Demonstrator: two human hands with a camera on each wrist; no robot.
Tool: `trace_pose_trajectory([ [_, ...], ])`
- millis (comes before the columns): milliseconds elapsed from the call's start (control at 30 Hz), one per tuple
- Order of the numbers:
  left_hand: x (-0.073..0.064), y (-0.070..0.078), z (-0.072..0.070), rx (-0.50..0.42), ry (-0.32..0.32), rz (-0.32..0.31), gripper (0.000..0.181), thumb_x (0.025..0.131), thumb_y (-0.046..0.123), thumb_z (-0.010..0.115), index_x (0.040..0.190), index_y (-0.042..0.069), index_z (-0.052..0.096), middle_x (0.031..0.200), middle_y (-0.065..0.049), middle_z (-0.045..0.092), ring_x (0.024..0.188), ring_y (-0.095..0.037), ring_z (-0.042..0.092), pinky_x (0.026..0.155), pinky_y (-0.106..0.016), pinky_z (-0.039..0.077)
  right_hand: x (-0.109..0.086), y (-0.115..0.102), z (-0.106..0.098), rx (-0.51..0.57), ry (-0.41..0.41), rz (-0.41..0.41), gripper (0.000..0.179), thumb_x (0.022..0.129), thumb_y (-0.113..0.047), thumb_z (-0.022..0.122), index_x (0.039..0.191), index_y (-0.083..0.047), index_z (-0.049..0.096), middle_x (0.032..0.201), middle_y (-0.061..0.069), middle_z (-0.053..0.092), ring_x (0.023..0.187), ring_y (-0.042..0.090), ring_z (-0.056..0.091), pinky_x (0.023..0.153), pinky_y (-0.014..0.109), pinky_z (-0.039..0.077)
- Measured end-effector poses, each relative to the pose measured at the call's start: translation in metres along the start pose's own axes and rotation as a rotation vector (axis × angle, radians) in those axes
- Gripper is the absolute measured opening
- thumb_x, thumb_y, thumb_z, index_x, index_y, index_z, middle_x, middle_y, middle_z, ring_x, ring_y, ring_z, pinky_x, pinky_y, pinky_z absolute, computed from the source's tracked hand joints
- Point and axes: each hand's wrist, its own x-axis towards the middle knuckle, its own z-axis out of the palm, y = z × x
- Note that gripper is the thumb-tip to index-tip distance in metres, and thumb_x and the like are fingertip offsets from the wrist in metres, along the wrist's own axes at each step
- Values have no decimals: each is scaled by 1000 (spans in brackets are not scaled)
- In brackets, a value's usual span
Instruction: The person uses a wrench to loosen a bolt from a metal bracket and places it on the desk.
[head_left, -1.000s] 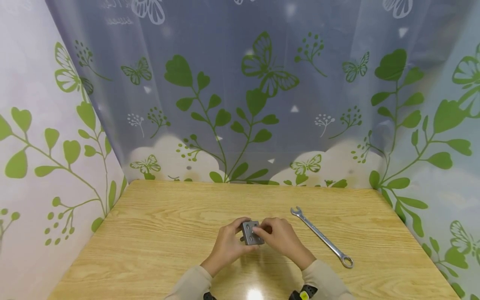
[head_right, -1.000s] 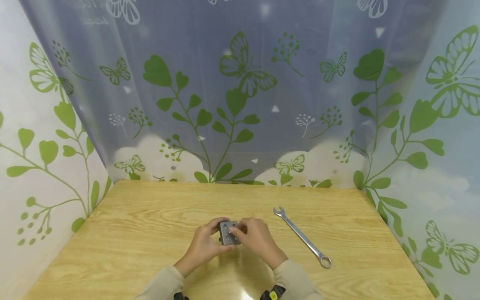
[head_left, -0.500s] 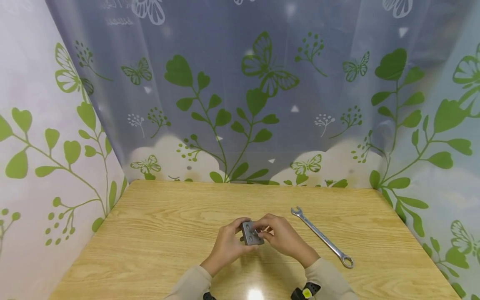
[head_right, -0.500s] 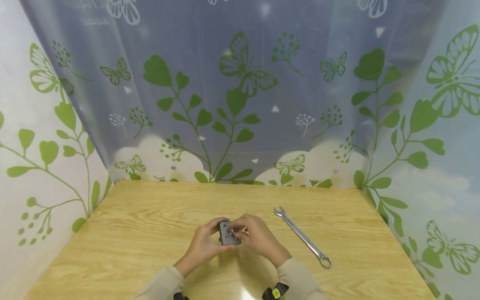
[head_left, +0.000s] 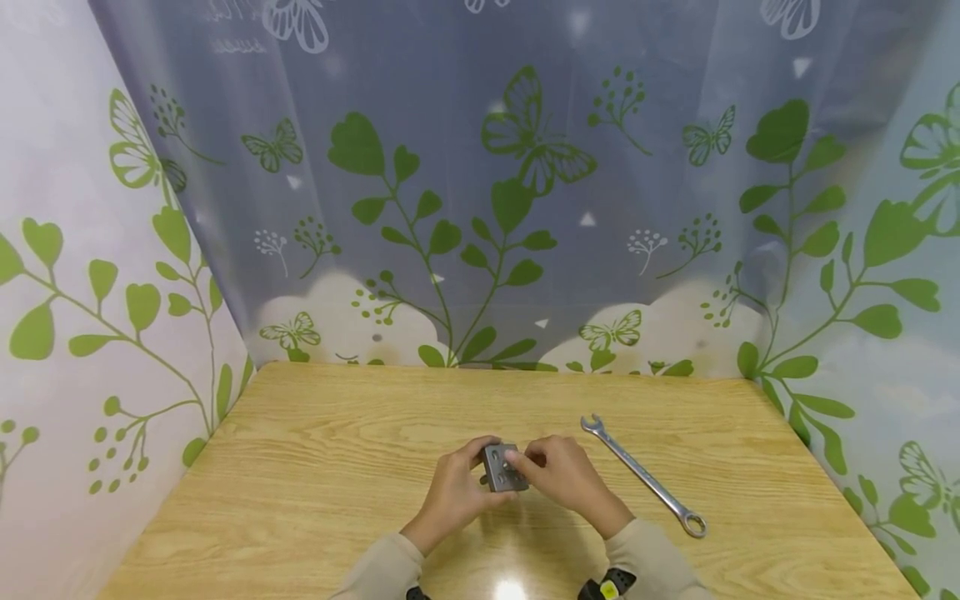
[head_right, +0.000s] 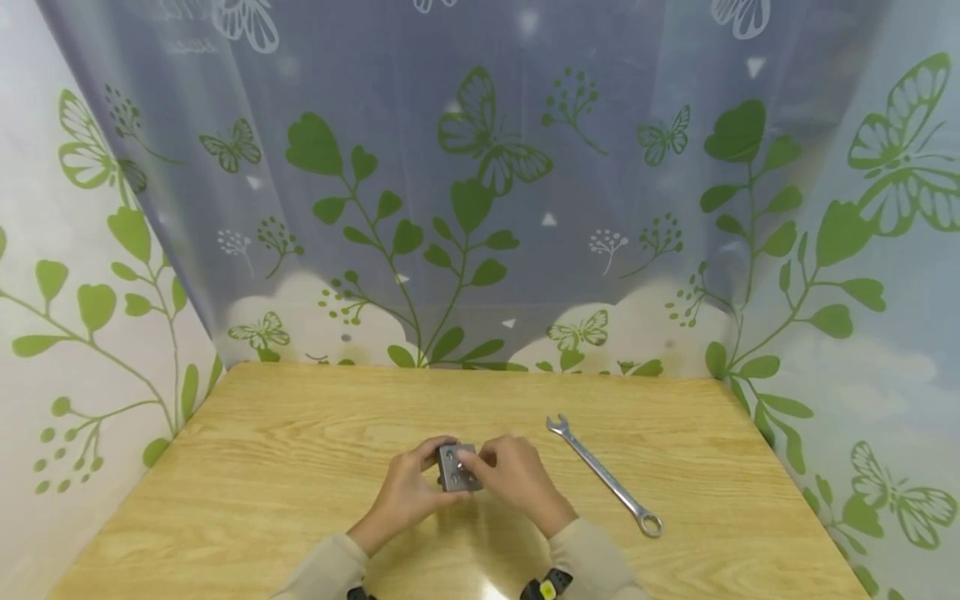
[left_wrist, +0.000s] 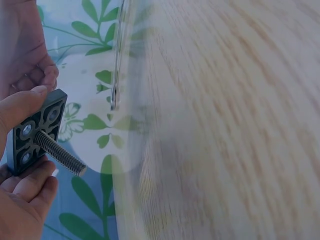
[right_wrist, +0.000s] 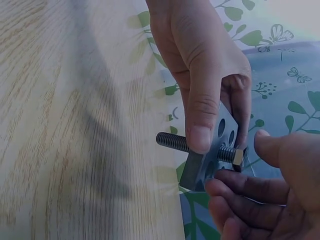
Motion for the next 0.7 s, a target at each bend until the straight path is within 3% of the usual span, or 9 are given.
trace_pose_trajectory([
  [267, -1, 1, 1, -5, -10, -6, 69, 68, 14, 87, 127, 1, 55, 121, -17, 64, 112, -29, 62, 93, -36, 53, 1, -1, 1, 2, 3, 22, 30, 92, -37, 63, 81, -9, 71, 71, -5, 63, 59, 7, 53, 50, 22, 46],
  [467, -1, -1, 1, 0, 2, 2, 69, 67, 16, 88, 126, -2, 55, 119, -18, 65, 111, -30, 63, 92, -38, 53, 2, 2, -3, 2, -43, -86, 14, 88, -20, 70, 100, -13, 71, 87, -5, 68, 75, 6, 59, 65, 24, 51],
  [700, -1, -2, 1, -1, 4, 15, 70, 68, 18, 88, 126, -3, 55, 117, -17, 66, 109, -29, 64, 90, -36, 54, 1, 2, -7, -13, -67, -189, 24, 83, -1, 71, 103, -14, 71, 96, -6, 65, 85, 10, 59, 74, 27, 53],
])
